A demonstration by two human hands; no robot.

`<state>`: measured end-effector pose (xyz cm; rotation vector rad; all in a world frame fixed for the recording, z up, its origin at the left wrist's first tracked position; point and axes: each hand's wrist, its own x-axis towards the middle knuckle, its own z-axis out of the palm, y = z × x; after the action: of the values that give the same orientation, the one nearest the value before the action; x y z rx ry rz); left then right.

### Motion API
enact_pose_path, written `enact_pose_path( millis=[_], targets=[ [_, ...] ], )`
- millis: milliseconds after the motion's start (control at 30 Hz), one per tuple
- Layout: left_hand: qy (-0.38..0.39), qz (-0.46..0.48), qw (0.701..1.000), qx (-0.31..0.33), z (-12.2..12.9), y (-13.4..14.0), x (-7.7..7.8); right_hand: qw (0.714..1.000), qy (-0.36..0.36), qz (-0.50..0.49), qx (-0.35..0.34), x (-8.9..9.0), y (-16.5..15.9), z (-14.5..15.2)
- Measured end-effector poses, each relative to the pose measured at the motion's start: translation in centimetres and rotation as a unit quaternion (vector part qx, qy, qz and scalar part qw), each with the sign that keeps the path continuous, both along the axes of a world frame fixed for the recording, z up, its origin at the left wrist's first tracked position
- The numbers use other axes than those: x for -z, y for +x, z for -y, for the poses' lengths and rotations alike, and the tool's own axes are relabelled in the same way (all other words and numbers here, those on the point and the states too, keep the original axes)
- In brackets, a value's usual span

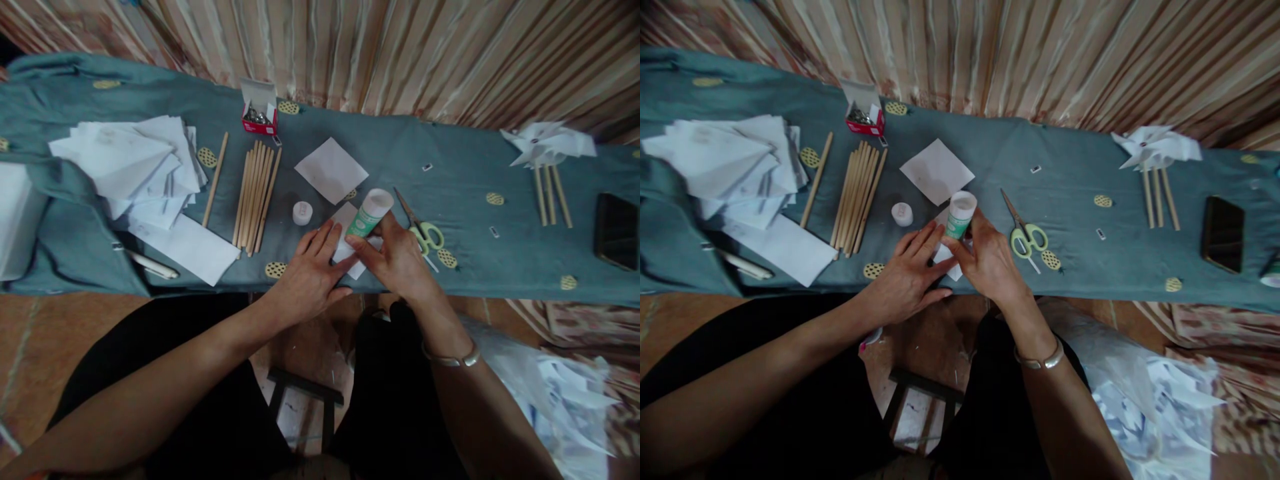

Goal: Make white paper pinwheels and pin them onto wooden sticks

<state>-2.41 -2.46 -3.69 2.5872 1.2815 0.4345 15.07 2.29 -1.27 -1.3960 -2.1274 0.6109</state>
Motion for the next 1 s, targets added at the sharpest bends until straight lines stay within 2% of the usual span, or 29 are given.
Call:
enact_pose_path(
  millis=[233, 333, 400, 467, 600, 667, 833, 900, 1000],
  targets=[
    [-0.003, -0.006, 1.0, 0.003, 0.0, 0.0, -0.2, 0.999, 0.009, -0.016, 0.033, 0.2, 0.7, 0.2],
    [-0.003, -0.011, 1.0, 0.004, 0.0, 0.0, -0.3, 0.994, 0.013, -0.058, 0.089, 0.7, 1.1, -0.1],
    [-0.005, -0.014, 1.0, 0.003, 0.0, 0.0, -0.3, 0.984, 0.013, -0.12, 0.133, 1.1, 1.4, -0.6],
    [-0.002, -0.012, 1.0, 0.001, -0.1, -0.1, -0.3, 0.962, -0.001, -0.219, 0.161, 1.5, 1.6, -1.3],
    [0.006, 0.0, 1.0, 0.006, 0.0, -0.2, 0.0, 0.89, -0.079, -0.412, 0.179, 1.8, 2.2, -2.1],
    [0.007, 0.003, 1.0, 0.006, 0.1, -0.3, -0.1, 0.864, -0.121, -0.458, 0.171, 1.9, 2.6, -2.2],
    [0.047, 0.026, 0.998, 0.028, -0.2, -1.0, -1.2, 0.826, -0.174, -0.517, 0.144, 1.9, 3.6, -2.2],
    [0.083, 0.04, 0.996, 0.001, -0.8, -1.7, -1.8, 0.802, -0.192, -0.547, 0.147, 1.8, 3.6, -2.2],
    [0.117, 0.045, 0.986, -0.107, -2.3, -3.1, -2.2, 0.776, -0.221, -0.57, 0.155, 1.5, 3.3, -1.8]
  ],
)
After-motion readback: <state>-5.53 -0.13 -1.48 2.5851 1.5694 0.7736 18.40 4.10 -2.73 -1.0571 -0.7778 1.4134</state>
